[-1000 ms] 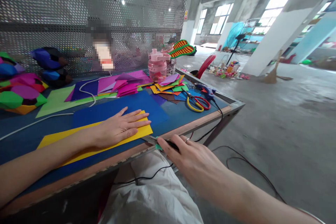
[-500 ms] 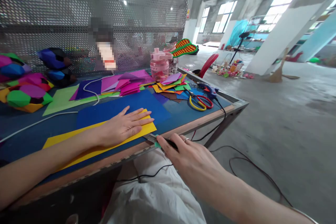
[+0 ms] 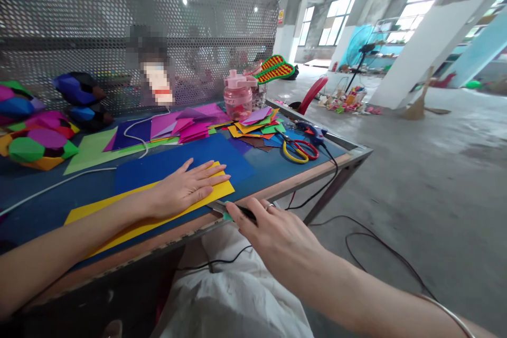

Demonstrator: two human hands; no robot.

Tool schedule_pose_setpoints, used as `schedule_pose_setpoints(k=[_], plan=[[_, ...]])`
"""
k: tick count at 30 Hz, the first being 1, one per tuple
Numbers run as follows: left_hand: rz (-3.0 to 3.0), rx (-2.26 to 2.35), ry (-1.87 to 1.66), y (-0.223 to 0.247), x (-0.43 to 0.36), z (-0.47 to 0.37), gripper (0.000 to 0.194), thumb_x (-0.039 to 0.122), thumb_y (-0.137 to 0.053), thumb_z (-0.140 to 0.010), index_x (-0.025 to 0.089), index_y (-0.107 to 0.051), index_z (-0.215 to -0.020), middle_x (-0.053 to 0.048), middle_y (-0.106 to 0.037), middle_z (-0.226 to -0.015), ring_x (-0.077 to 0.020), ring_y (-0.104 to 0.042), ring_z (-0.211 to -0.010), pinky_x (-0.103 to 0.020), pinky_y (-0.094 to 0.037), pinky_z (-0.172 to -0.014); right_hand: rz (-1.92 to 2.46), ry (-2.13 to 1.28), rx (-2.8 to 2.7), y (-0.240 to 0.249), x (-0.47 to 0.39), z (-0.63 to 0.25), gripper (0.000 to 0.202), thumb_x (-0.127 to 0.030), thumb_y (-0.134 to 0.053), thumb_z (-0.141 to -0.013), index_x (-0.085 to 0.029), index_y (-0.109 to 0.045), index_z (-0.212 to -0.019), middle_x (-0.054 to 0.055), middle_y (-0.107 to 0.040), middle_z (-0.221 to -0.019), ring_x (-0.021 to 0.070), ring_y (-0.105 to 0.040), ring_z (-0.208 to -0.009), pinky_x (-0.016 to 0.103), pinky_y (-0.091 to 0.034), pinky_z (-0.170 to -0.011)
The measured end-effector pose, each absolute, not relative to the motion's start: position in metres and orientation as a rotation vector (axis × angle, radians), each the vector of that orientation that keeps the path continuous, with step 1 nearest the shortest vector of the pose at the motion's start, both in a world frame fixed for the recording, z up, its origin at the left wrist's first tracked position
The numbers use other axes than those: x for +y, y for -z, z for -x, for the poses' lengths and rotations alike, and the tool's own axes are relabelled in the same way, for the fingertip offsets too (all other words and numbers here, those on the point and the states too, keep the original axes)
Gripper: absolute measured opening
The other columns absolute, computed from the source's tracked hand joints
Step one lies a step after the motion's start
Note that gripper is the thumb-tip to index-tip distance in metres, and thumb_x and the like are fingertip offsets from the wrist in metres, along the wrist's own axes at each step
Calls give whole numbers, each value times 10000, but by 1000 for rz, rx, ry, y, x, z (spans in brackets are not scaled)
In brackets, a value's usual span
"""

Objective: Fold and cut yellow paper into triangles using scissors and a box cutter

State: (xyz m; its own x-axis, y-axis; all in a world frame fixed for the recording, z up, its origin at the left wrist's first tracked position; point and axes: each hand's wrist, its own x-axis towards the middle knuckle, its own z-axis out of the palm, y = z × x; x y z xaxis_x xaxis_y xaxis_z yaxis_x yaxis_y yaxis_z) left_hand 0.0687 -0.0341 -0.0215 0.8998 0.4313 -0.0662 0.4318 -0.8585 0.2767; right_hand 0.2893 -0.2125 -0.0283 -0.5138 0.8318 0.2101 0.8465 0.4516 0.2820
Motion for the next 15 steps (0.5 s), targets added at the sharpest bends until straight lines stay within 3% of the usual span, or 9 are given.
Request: schedule_pose_setpoints(k=[9,15], plan=[[-2838,671,-25,27,-29,-107,506,534,-108,-1046,456,-210,-1535,107,-135,-1648,-235,-55,-1539,-651,7,-1181,1625,565,-2688,22,-209,-316,838,32,-447,-704,-109,-278,-1512,154,-572,-1187,258,-642,-965,356,-576,-721],[-2819,730,-7,26,-17,-143,527,522,-96,-1043,413,-214,-1545,95,-115,-1650,-235,-56,-1539,-668,-21,-1176,1730,630,-2697,18,-192,-345,824,42,-430,-754,-136,-232,-1534,106,-573,-1065,198,-627,-767,277,-503,-564]])
